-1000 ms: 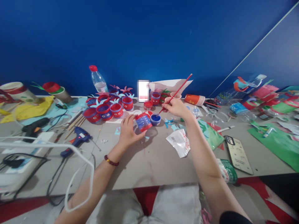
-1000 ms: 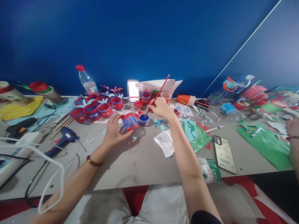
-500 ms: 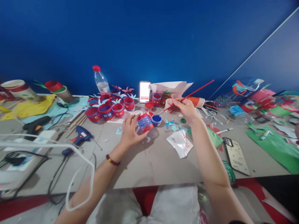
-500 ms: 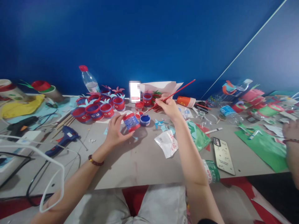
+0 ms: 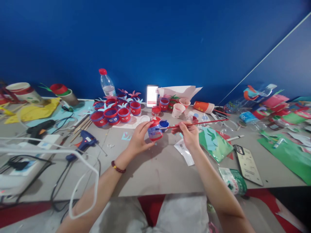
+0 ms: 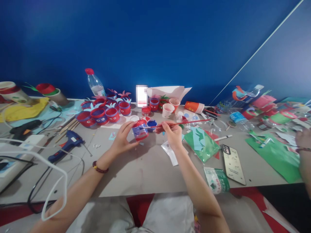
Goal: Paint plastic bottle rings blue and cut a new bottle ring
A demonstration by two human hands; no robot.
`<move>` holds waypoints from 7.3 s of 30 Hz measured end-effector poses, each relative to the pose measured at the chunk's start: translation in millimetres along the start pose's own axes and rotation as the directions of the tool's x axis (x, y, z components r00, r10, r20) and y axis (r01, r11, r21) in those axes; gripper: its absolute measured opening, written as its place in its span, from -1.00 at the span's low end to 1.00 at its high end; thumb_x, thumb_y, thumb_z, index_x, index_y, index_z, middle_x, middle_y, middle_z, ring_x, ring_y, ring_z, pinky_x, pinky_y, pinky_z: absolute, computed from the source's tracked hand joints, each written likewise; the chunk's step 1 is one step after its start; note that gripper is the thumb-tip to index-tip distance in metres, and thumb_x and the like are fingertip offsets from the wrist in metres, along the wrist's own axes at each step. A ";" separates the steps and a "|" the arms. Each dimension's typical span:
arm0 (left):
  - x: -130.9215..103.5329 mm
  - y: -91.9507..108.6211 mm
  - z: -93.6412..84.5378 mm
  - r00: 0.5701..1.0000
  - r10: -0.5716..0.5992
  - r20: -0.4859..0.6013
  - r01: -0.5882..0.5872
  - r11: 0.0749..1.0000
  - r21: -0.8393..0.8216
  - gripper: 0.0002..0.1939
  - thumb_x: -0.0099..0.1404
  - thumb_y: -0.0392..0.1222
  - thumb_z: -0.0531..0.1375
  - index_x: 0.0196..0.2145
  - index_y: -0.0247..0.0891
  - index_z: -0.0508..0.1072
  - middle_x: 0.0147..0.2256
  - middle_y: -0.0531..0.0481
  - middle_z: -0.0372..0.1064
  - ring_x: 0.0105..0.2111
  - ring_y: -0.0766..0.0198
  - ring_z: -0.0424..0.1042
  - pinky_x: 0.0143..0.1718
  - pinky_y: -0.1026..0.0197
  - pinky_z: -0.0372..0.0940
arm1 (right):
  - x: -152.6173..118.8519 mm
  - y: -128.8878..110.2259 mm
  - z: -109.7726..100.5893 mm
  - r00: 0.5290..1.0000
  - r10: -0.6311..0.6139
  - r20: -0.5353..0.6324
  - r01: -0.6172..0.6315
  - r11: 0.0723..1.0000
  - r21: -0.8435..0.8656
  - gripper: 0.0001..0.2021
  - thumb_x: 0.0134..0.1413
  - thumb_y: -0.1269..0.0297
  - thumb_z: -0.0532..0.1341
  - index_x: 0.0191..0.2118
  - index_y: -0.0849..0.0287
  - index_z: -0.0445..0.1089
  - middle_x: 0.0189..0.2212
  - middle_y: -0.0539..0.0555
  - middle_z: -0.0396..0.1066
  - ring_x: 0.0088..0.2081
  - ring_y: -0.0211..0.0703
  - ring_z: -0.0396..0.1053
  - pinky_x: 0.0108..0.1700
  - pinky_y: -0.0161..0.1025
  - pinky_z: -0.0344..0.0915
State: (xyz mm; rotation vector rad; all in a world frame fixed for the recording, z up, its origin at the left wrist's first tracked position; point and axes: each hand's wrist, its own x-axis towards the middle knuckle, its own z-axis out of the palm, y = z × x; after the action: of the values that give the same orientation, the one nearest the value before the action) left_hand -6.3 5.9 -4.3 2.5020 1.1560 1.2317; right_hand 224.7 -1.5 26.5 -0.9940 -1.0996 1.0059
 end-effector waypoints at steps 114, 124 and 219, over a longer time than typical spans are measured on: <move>-0.2 7.6 3.5 0.968 0.189 -0.168 -0.192 0.981 -0.001 -0.23 0.12 -0.09 0.34 0.22 -0.17 0.13 0.03 -0.22 0.33 0.03 -0.01 0.35 0.05 -0.08 0.29 | -41.4 -2.6 10.8 0.747 -0.665 0.019 0.526 0.572 -0.630 -0.80 0.22 0.30 0.15 -0.38 0.10 0.50 -0.50 0.00 0.56 -0.47 -0.15 0.52 -0.39 -0.23 0.43; -0.2 7.8 3.4 0.967 0.214 -0.140 -0.212 0.977 0.025 -0.21 0.14 -0.08 0.32 0.24 -0.14 0.08 0.03 -0.22 0.34 0.03 -0.01 0.36 0.03 -0.07 0.29 | -46.1 3.5 9.1 0.682 -0.698 0.219 0.624 0.399 -0.672 -0.85 0.17 0.43 0.18 -0.32 0.10 0.48 -0.48 0.02 0.56 -0.46 -0.19 0.50 -0.38 -0.27 0.41; 1.3 7.1 2.2 0.986 0.107 -0.126 -0.090 0.987 0.137 -0.27 0.07 -0.05 0.33 0.16 -0.26 0.23 -0.01 -0.23 0.39 -0.02 -0.05 0.37 0.04 -0.09 0.26 | -51.3 -7.0 25.4 0.701 -0.665 0.259 0.628 0.403 -0.666 -0.79 0.25 0.38 0.11 -0.36 0.15 0.46 -0.49 0.04 0.55 -0.47 -0.21 0.50 -0.41 -0.32 0.40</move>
State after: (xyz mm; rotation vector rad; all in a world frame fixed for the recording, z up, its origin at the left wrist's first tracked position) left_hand -0.1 2.2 -2.0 2.6362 1.1917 1.4114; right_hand 192.7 -49.5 26.2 -1.0228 -1.7214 -0.1665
